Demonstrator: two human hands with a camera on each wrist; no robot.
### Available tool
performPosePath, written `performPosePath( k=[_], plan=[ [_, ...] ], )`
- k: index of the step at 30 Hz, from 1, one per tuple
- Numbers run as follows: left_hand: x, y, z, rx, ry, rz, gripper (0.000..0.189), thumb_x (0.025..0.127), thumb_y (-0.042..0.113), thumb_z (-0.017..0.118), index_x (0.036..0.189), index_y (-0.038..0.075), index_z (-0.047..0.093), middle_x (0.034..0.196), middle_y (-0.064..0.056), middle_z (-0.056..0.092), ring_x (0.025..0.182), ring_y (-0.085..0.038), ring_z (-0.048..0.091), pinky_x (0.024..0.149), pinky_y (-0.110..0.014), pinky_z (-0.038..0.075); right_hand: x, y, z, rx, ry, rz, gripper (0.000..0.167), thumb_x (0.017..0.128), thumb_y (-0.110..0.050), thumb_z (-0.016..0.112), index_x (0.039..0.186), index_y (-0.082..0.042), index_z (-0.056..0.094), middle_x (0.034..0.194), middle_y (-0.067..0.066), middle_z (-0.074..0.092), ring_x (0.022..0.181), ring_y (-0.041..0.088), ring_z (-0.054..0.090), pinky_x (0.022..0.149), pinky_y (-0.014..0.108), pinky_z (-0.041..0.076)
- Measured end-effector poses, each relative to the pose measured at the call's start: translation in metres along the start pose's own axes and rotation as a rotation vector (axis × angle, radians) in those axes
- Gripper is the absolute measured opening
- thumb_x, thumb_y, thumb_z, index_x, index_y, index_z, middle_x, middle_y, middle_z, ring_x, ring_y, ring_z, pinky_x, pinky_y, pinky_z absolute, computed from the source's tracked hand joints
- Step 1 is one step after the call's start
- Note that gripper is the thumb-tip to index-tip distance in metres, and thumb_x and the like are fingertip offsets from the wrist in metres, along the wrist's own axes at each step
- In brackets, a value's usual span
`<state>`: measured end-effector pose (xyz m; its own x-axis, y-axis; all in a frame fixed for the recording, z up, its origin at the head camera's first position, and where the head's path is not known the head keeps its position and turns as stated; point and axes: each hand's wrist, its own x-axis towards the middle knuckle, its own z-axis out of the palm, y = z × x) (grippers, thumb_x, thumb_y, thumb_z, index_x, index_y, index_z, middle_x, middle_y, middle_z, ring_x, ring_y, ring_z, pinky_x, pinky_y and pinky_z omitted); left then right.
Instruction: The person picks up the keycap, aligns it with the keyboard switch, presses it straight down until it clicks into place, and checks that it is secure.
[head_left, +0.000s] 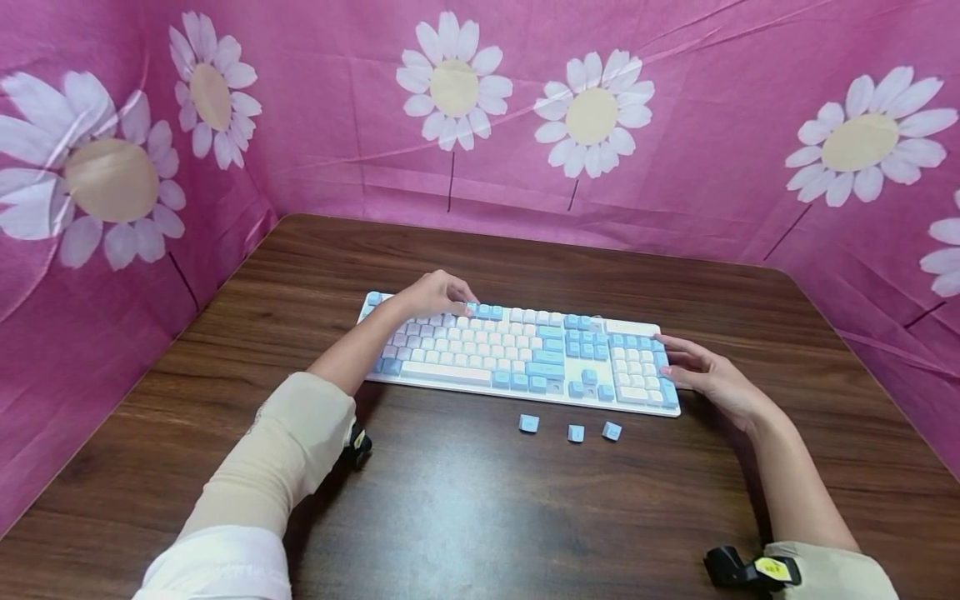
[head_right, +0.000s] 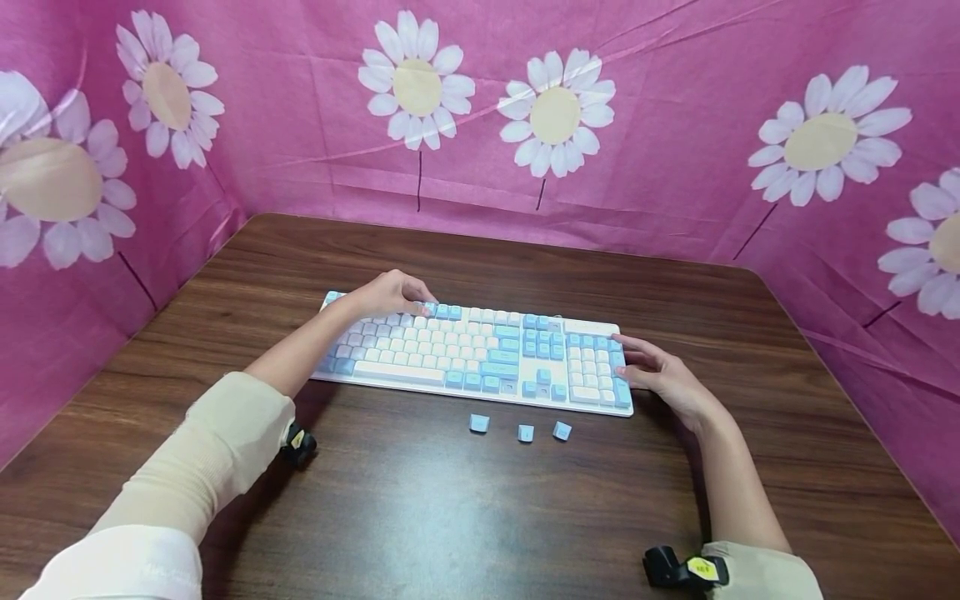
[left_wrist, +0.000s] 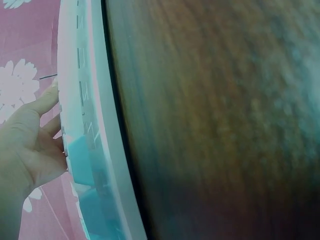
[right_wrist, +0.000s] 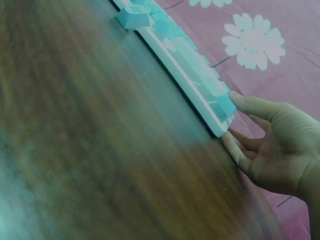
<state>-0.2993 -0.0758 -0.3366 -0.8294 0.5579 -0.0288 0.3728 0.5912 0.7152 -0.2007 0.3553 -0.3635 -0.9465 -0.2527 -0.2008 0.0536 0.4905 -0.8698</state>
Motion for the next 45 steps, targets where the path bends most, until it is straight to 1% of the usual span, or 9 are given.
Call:
performPosePath(
  k=[3,11,19,25,32,40,45],
  plan=[
    [-0.0003,0.0000,-0.0003,0.000,0.000,0.005,0.020,0.084,0.014,0.068,0.101,0.003,0.069,0.101,-0.009,0.067,0.100,-0.021,0.058,0.086,-0.033,0.044,0.0001,0.0003,0.0000,0.000,0.001,-0.001,0.064,0.092,-0.028,0.058,0.146,-0.013,0.026,0.137,0.020,0.031,0.108,0.010,0.044,0.088,0.031,0.033],
    [-0.0009,0.0013,-0.0007,0.005,-0.011,0.013,0.020,0.086,0.014,0.067,0.102,0.002,0.068,0.100,-0.009,0.067,0.100,-0.021,0.057,0.086,-0.032,0.044,0.0007,0.0009,0.0001,0.012,0.002,0.009,0.065,0.091,-0.028,0.059,0.146,-0.013,0.026,0.138,0.020,0.031,0.110,0.014,0.041,0.092,0.044,0.027],
    [-0.0011,0.0023,0.0004,0.044,-0.002,0.005,0.020,0.086,0.014,0.066,0.103,0.003,0.068,0.102,-0.009,0.066,0.101,-0.020,0.057,0.087,-0.033,0.043,0.0007,0.0008,0.0000,0.018,0.000,0.011,0.065,0.091,-0.028,0.059,0.146,-0.013,0.026,0.138,0.020,0.030,0.109,0.013,0.041,0.094,0.046,0.026],
    [-0.0005,0.0008,0.0005,0.062,-0.002,0.003,0.020,0.086,0.015,0.066,0.103,0.005,0.068,0.104,-0.008,0.066,0.104,-0.020,0.056,0.088,-0.034,0.043,0.0006,0.0008,0.0000,0.014,0.000,0.006,0.065,0.091,-0.028,0.058,0.146,-0.013,0.026,0.138,0.020,0.031,0.109,0.012,0.042,0.091,0.040,0.028],
    [0.0003,-0.0005,0.0004,0.071,-0.001,0.007,0.019,0.086,0.016,0.067,0.102,0.006,0.069,0.103,-0.008,0.066,0.103,-0.021,0.057,0.087,-0.033,0.043,0.0013,0.0008,0.0002,0.027,-0.005,0.003,0.065,0.091,-0.027,0.058,0.146,-0.013,0.026,0.138,0.019,0.031,0.109,0.012,0.042,0.095,0.048,0.024],
    [0.0000,-0.0006,0.0007,0.067,0.002,-0.004,0.017,0.086,0.016,0.067,0.101,0.007,0.069,0.101,-0.006,0.067,0.102,-0.019,0.057,0.086,-0.032,0.044,0.0017,0.0019,0.0004,0.015,-0.003,-0.004,0.064,0.091,-0.027,0.058,0.145,-0.012,0.027,0.137,0.017,0.032,0.109,0.011,0.042,0.093,0.043,0.026],
    [0.0000,-0.0010,0.0015,0.071,0.015,0.015,0.016,0.085,0.014,0.067,0.099,0.006,0.069,0.102,-0.007,0.067,0.103,-0.021,0.057,0.087,-0.032,0.044,0.0019,0.0023,-0.0001,0.006,-0.006,-0.009,0.064,0.092,-0.027,0.058,0.145,-0.012,0.027,0.135,0.015,0.034,0.108,0.010,0.043,0.089,0.030,0.032]
  ],
)
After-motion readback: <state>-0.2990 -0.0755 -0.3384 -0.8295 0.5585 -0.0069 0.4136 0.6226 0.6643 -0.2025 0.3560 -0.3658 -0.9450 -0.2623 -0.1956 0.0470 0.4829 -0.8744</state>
